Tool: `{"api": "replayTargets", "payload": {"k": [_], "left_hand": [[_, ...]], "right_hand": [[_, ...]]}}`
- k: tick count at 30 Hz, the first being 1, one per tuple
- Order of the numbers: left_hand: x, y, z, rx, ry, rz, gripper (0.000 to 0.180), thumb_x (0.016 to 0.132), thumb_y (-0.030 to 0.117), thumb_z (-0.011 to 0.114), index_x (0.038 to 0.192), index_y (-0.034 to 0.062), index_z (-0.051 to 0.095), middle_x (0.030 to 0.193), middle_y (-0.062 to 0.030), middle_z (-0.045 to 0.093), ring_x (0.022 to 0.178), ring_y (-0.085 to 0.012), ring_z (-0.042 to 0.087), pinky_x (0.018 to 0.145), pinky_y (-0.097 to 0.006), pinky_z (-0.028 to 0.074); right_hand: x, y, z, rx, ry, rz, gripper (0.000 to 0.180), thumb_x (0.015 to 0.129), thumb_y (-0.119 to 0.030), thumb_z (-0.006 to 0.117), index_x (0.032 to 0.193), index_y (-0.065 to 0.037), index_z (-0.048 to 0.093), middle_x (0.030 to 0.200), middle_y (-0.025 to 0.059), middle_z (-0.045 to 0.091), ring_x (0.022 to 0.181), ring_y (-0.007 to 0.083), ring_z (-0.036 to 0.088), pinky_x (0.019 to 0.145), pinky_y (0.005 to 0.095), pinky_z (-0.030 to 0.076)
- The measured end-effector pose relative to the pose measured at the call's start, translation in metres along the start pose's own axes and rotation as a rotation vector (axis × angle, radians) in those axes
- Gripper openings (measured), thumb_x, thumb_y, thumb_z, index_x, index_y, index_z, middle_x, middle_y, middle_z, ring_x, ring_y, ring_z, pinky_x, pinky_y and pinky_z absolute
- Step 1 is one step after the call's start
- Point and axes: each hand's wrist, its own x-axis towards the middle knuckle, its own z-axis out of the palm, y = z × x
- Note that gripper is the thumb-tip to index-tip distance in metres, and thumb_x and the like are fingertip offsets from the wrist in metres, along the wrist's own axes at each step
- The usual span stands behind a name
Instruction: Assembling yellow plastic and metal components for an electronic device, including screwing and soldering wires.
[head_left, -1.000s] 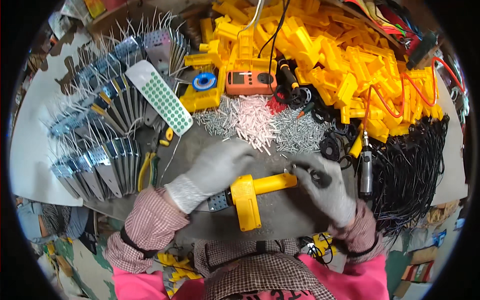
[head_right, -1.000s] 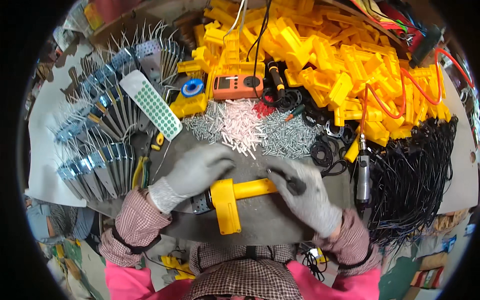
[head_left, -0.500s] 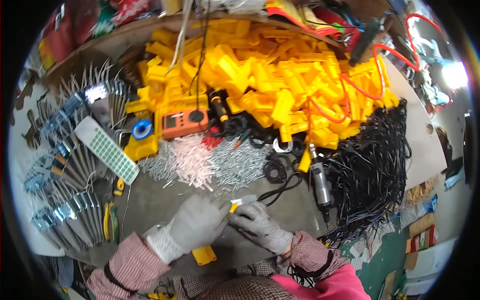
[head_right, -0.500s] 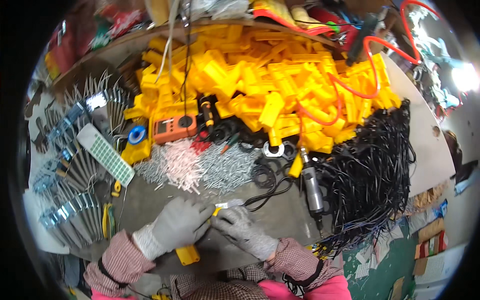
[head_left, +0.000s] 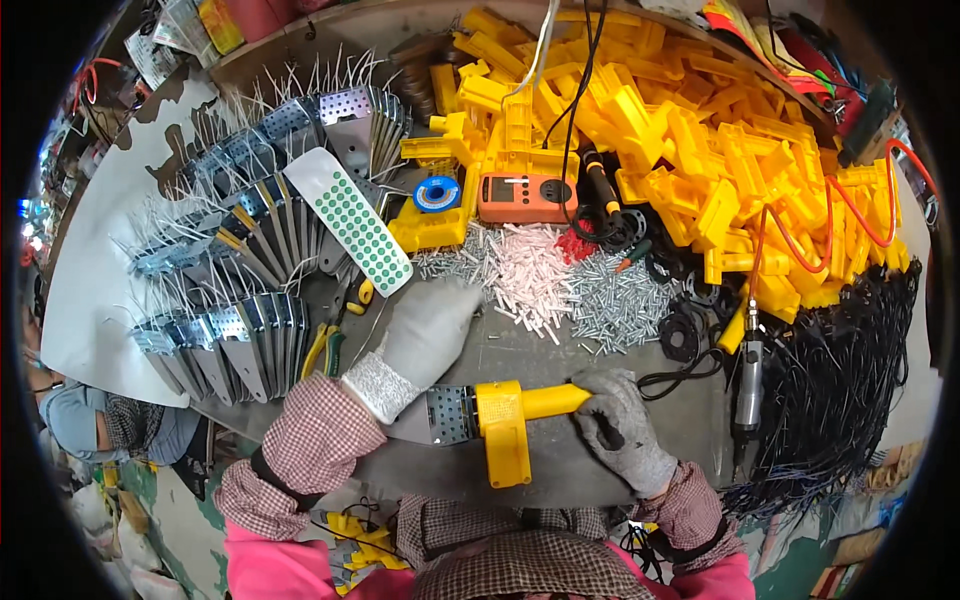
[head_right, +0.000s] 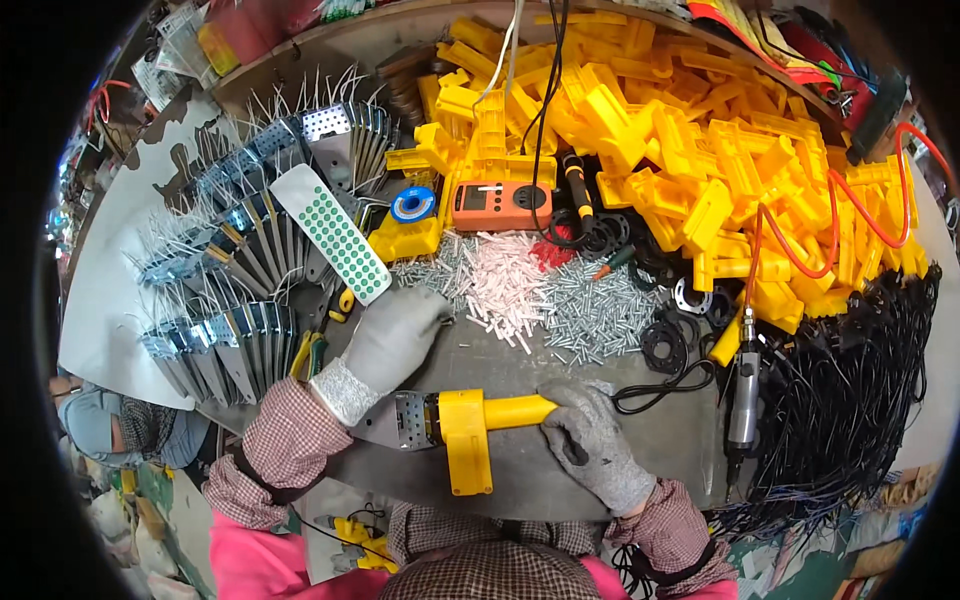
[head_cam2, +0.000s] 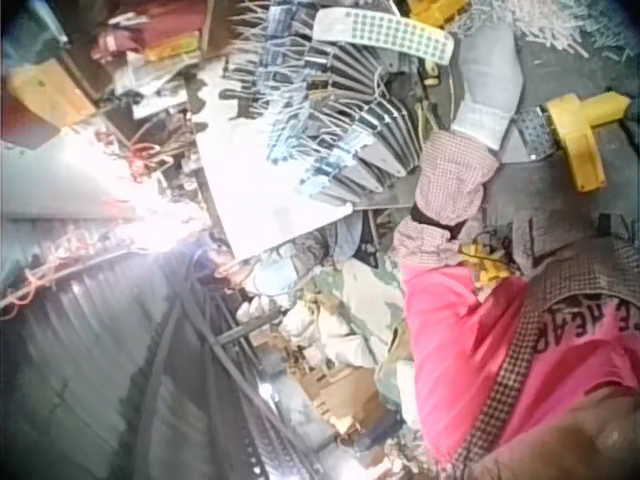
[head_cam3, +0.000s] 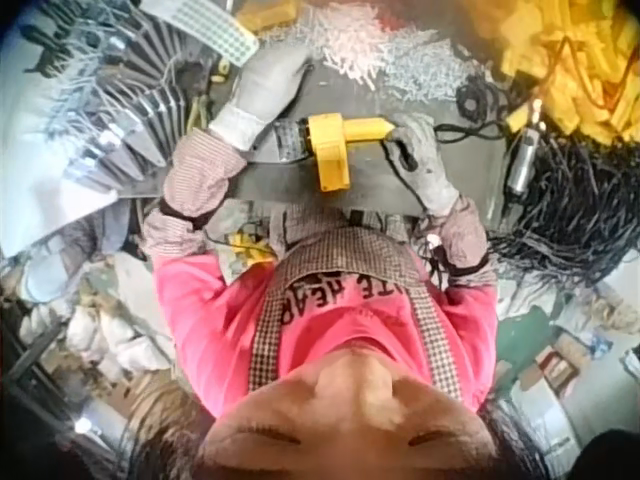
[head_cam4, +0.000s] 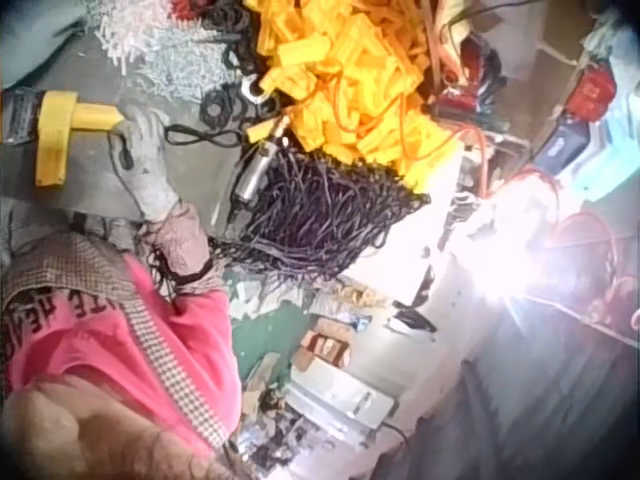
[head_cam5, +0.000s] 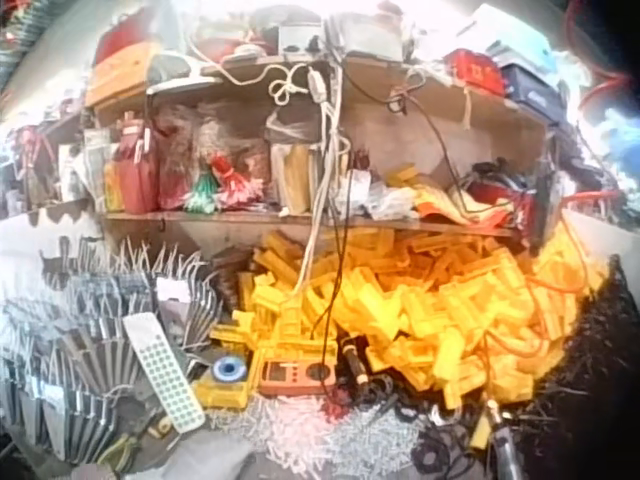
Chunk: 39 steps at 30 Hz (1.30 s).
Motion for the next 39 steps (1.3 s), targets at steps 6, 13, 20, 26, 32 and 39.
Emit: {"api": "replayTargets", "payload": {"k": [6, 13, 20, 26, 32, 39], "left_hand": [[-0.002, 0.013, 0.014, 0.146, -0.198, 0.316, 0.012, 0.084, 0.009, 0.058, 0.092, 0.0110, 0.066, 0.088, -0.0077, 0.061, 0.086, -0.0285, 0.063, 0.075, -0.040, 0.051], [0.008, 0.006, 0.010, -0.207, -0.209, 0.246, 0.009, 0.078, 0.003, 0.063, 0.087, 0.0043, 0.063, 0.088, -0.0101, 0.059, 0.087, -0.0292, 0.062, 0.077, -0.040, 0.051], [-0.013, 0.012, -0.009, -0.984, -0.497, 0.081, 0.019, 0.083, -0.002, 0.056, 0.100, -0.0002, 0.065, 0.096, -0.0123, 0.066, 0.092, -0.0255, 0.066, 0.086, -0.034, 0.052], [-0.015, 0.010, -0.019, -0.971, -0.466, 0.125, 0.018, 0.086, 0.001, 0.064, 0.104, 0.0017, 0.069, 0.098, -0.0105, 0.071, 0.093, -0.0230, 0.070, 0.084, -0.034, 0.054], [-0.023, 0.014, -0.024, -0.668, -0.393, 0.282, 0.019, 0.090, 0.008, 0.064, 0.108, 0.0053, 0.069, 0.102, -0.0111, 0.071, 0.094, -0.0292, 0.069, 0.083, -0.036, 0.055], [-0.028, 0.020, -0.033, -0.486, -0.390, 0.275, 0.024, 0.092, 0.011, 0.062, 0.115, 0.0060, 0.066, 0.103, -0.0129, 0.071, 0.092, -0.0314, 0.069, 0.081, -0.039, 0.055]], "right_hand": [[0.002, -0.007, 0.002, -0.029, -0.028, 0.014, 0.031, 0.076, 0.005, 0.073, 0.098, -0.007, 0.054, 0.121, 0.0152, 0.062, 0.112, 0.0354, 0.060, 0.099, 0.0484, 0.044], [-0.002, 0.001, 0.000, -0.069, -0.037, 0.008, 0.032, 0.074, 0.000, 0.074, 0.100, -0.008, 0.057, 0.123, 0.0128, 0.061, 0.115, 0.0343, 0.058, 0.100, 0.0459, 0.043], [-0.001, 0.002, 0.002, -0.041, -0.033, 0.013, 0.036, 0.073, 0.000, 0.074, 0.104, -0.008, 0.057, 0.124, 0.0142, 0.060, 0.116, 0.0354, 0.058, 0.101, 0.0463, 0.043], [-0.002, 0.001, 0.003, -0.062, -0.032, 0.012, 0.037, 0.074, 0.000, 0.074, 0.104, -0.008, 0.056, 0.125, 0.0145, 0.060, 0.116, 0.0362, 0.058, 0.101, 0.0472, 0.043], [-0.003, 0.000, 0.004, -0.066, -0.012, 0.013, 0.035, 0.075, 0.000, 0.074, 0.104, -0.008, 0.056, 0.124, 0.0145, 0.061, 0.116, 0.0362, 0.058, 0.101, 0.0472, 0.044], [-0.003, 0.002, 0.006, -0.047, -0.039, 0.046, 0.030, 0.077, -0.001, 0.073, 0.102, -0.008, 0.058, 0.127, 0.0140, 0.059, 0.119, 0.0360, 0.056, 0.102, 0.0472, 0.044]]}}
